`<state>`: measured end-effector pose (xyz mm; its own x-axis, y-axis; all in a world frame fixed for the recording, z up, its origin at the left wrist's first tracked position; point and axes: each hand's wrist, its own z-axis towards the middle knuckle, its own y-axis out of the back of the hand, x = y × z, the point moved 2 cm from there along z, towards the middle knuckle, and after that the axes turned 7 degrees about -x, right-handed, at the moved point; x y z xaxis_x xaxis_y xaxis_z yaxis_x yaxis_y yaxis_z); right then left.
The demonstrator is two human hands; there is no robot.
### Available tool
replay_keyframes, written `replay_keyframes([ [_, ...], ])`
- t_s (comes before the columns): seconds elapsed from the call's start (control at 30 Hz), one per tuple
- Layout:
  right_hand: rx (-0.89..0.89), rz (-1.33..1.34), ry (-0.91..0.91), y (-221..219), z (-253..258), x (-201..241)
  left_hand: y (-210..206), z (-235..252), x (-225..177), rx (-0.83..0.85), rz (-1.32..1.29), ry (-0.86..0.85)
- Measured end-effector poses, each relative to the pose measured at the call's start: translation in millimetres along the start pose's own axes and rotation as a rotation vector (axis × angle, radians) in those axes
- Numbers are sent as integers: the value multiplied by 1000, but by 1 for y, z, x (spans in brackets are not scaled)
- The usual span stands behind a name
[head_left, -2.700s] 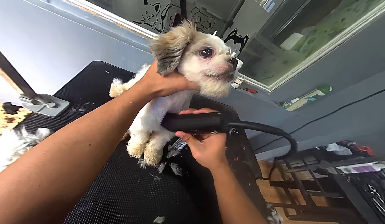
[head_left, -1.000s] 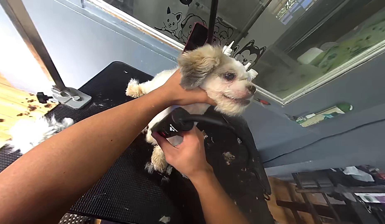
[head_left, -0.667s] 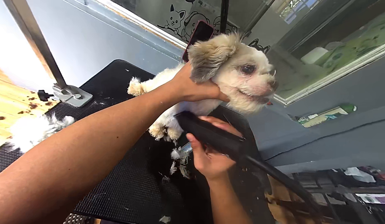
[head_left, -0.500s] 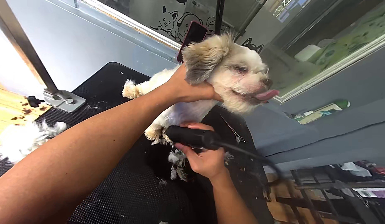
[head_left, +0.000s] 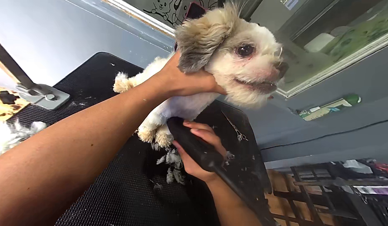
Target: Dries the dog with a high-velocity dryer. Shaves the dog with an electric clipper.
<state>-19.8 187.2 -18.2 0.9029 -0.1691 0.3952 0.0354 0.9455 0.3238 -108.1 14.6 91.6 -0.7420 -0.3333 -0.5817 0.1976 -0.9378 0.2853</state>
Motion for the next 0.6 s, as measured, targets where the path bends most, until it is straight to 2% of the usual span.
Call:
replay_keyframes([
  [0.07, 80, -28, -107, 3, 8, 9, 1, 1, 3, -9, 7, -6],
  [0.1, 62, -18, -129, 6, 14, 16, 1, 2, 4, -13, -2, -3],
  [0.2, -136, -17, 33, 11, 29, 30, 4, 4, 2, 7, 22, 62],
  [0.27, -194, -68, 160, 7, 27, 22, 3, 2, 1, 19, 25, 69],
  [0.33, -153, -98, 209, -2, 13, 6, 1, 2, 3, 20, 38, 36],
  [0.47, 44, -195, 282, -22, -10, -22, 1, 2, 12, -1, 45, -12],
  [0.6, 162, -133, 193, -15, -7, -22, 2, 3, 10, -26, 24, -24],
])
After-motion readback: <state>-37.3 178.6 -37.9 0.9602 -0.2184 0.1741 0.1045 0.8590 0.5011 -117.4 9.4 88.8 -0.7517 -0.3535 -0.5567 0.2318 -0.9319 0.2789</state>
